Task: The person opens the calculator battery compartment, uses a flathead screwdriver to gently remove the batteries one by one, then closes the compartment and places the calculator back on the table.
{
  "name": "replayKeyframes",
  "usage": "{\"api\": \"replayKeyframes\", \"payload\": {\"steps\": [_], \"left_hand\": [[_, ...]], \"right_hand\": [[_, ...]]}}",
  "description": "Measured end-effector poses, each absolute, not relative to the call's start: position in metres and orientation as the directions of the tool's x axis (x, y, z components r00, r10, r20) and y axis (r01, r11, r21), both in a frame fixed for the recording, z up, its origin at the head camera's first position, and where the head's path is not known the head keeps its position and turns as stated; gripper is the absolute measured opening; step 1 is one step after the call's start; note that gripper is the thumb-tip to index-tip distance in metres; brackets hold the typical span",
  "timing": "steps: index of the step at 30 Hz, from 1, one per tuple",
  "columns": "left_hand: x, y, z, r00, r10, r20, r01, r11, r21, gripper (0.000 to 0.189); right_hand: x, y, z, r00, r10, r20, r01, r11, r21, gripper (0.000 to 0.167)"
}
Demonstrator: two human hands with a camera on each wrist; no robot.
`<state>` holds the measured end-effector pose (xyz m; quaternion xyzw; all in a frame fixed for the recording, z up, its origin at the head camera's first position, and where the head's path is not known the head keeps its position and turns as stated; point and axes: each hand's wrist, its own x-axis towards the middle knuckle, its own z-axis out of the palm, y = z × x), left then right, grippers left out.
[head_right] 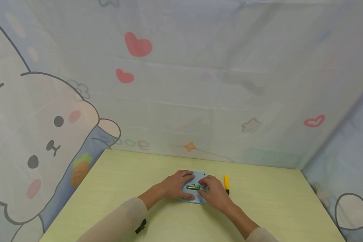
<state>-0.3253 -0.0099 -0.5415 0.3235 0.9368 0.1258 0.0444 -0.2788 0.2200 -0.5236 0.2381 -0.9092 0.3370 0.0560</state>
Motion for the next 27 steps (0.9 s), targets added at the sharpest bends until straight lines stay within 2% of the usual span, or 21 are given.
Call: {"api": "replayKeyframes", "payload": {"steps": [12,27], "left_hand": [[-0.321,-0.012,-0.543,-0.779,0.627,-0.004,0.606,0.754,0.251,0.09],[-0.328,-0.008,-0.541,-0.795,0.607,-0.014,0.584,0.77,0.257,0.09]], "right_hand": [[-0.273,0.211,-0.528,-0.867,-0.405,0.291,-0.499,0.691,-0.523,0.022],[-0.287,0.213,-0.528,-0.852,-0.419,0.314,-0.522,0.723,-0.451,0.016]]}}
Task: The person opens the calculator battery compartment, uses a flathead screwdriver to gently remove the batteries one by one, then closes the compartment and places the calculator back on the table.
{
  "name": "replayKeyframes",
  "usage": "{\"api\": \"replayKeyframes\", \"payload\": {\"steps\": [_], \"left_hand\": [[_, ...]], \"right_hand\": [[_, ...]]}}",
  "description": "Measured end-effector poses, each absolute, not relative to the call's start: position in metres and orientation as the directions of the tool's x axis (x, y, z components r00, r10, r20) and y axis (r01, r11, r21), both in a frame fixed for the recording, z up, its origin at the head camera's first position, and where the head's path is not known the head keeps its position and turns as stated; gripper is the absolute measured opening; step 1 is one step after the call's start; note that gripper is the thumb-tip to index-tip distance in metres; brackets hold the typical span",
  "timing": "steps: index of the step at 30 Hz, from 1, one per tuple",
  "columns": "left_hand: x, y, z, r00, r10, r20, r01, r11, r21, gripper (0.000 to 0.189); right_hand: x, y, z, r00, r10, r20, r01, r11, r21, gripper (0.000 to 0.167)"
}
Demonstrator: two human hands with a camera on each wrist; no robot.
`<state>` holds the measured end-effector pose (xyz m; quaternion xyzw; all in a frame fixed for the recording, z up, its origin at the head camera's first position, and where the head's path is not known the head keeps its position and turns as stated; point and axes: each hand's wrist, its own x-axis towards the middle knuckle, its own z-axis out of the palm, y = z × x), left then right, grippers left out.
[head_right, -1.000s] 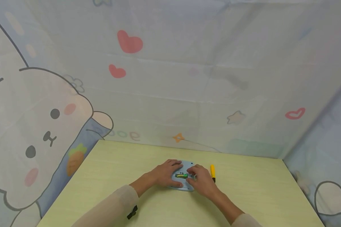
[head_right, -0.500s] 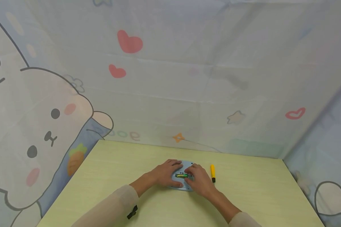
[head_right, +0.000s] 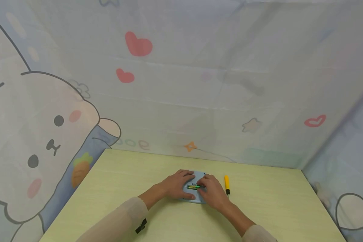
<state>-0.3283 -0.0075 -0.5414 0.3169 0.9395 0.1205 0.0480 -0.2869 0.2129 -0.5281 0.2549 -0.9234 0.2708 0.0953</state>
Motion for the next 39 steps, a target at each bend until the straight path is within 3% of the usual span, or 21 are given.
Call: {"api": "replayKeyframes", "payload": {"steps": [17,31,39], "left_hand": [[-0.3275,-0.0069,-0.5392,-0.789,0.615,-0.006,0.592,0.762,0.264,0.091],[-0.328,-0.0072,-0.5411,-0.792,0.611,-0.008,0.586,0.763,0.272,0.09],[-0.3276,-0.0082,-0.5414,-0.795,0.607,-0.009,0.582,0.766,0.272,0.091]], "right_hand": [[-0.29,0.2124,-0.5322,-0.869,-0.379,0.317,-0.49,0.742,-0.457,0.013],[-0.2859,0.2114,-0.5363,-0.822,-0.436,0.366,-0.558,0.746,-0.364,0.02],[-0.2855,0.2093,-0.5352,-0.832,-0.424,0.357,-0.548,0.725,-0.417,0.024]]}}
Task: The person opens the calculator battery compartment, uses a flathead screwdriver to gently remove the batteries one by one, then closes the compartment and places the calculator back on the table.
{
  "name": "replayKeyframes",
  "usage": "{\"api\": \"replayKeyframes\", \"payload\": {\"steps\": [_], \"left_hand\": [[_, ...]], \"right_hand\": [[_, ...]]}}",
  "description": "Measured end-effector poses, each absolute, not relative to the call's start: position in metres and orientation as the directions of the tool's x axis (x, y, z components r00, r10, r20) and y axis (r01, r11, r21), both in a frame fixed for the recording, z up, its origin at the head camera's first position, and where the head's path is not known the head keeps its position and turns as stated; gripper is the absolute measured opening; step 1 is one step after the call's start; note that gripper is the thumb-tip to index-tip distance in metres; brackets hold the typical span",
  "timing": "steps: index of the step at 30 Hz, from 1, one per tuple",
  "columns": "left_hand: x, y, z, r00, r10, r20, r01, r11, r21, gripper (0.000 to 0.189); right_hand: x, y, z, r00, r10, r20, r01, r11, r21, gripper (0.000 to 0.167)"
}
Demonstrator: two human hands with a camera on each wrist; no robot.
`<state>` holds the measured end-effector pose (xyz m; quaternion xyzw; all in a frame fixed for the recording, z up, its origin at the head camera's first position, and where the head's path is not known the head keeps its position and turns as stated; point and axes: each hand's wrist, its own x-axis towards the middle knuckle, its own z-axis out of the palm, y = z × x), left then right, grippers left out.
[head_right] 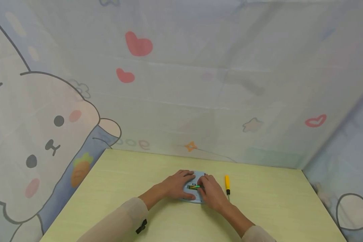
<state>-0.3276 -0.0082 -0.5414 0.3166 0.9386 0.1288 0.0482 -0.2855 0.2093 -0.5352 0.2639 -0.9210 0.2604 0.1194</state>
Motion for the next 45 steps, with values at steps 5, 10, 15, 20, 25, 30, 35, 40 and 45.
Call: {"api": "replayKeyframes", "payload": {"steps": [5,10,15,20,25,30,35,40,45], "left_hand": [[-0.327,-0.008,-0.542,-0.792,0.61,-0.009,0.585,0.764,0.273,0.09],[-0.328,-0.009,-0.542,-0.79,0.613,-0.005,0.589,0.761,0.271,0.089],[-0.328,-0.009,-0.544,-0.79,0.614,0.0,0.592,0.761,0.265,0.089],[-0.329,-0.009,-0.545,-0.792,0.61,-0.001,0.588,0.763,0.268,0.09],[-0.329,-0.008,-0.545,-0.79,0.613,-0.008,0.588,0.762,0.271,0.09],[-0.328,-0.009,-0.544,-0.789,0.615,-0.001,0.593,0.761,0.264,0.09],[-0.329,-0.008,-0.544,-0.792,0.61,-0.009,0.586,0.766,0.265,0.09],[-0.329,-0.008,-0.543,-0.794,0.608,-0.013,0.584,0.768,0.265,0.091],[-0.329,-0.008,-0.541,-0.792,0.61,-0.017,0.585,0.766,0.267,0.091]], "right_hand": [[-0.284,0.209,-0.535,-0.843,-0.398,0.363,-0.533,0.712,-0.457,0.024],[-0.284,0.209,-0.536,-0.835,-0.382,0.396,-0.542,0.697,-0.469,0.024],[-0.283,0.209,-0.536,-0.832,-0.364,0.419,-0.547,0.669,-0.504,0.027],[-0.282,0.21,-0.534,-0.83,-0.352,0.433,-0.55,0.649,-0.526,0.024],[-0.278,0.212,-0.528,-0.839,-0.332,0.432,-0.537,0.63,-0.56,0.025],[-0.276,0.216,-0.524,-0.837,-0.318,0.445,-0.542,0.6,-0.589,0.026],[-0.276,0.221,-0.524,-0.822,-0.3,0.484,-0.56,0.581,-0.591,0.028],[-0.278,0.224,-0.523,-0.795,-0.297,0.528,-0.596,0.545,-0.59,0.026],[-0.279,0.225,-0.519,-0.789,-0.293,0.541,-0.607,0.509,-0.61,0.025]]}}
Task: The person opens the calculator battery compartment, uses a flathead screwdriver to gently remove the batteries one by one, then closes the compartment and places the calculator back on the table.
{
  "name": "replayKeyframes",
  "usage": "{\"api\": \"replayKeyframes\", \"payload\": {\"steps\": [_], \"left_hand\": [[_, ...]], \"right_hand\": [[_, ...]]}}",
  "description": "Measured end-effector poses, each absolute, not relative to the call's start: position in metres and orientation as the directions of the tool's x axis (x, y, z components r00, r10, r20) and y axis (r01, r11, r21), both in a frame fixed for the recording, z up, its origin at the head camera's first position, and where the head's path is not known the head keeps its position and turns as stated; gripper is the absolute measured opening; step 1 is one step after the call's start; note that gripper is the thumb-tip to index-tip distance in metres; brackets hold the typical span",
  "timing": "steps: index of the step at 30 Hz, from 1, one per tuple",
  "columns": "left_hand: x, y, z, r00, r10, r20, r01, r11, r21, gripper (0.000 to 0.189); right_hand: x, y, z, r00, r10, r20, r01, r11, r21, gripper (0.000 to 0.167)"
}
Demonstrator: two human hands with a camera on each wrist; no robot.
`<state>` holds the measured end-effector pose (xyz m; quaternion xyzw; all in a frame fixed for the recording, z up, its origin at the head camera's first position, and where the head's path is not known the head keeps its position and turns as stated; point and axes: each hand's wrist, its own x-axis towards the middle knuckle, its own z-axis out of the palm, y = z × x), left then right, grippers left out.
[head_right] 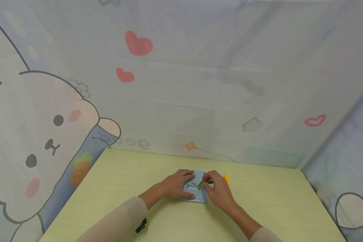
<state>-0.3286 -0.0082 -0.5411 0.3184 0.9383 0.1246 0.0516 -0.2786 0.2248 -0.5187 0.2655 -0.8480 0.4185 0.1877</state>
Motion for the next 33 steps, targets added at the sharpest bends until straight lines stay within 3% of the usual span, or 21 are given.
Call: {"api": "replayKeyframes", "payload": {"steps": [33], "left_hand": [[-0.325,-0.009,-0.538,-0.797,0.603,-0.014,0.58,0.773,0.258,0.09]], "right_hand": [[-0.28,0.24,-0.521,-0.824,-0.281,0.492,-0.557,0.564,-0.61,0.018]]}}
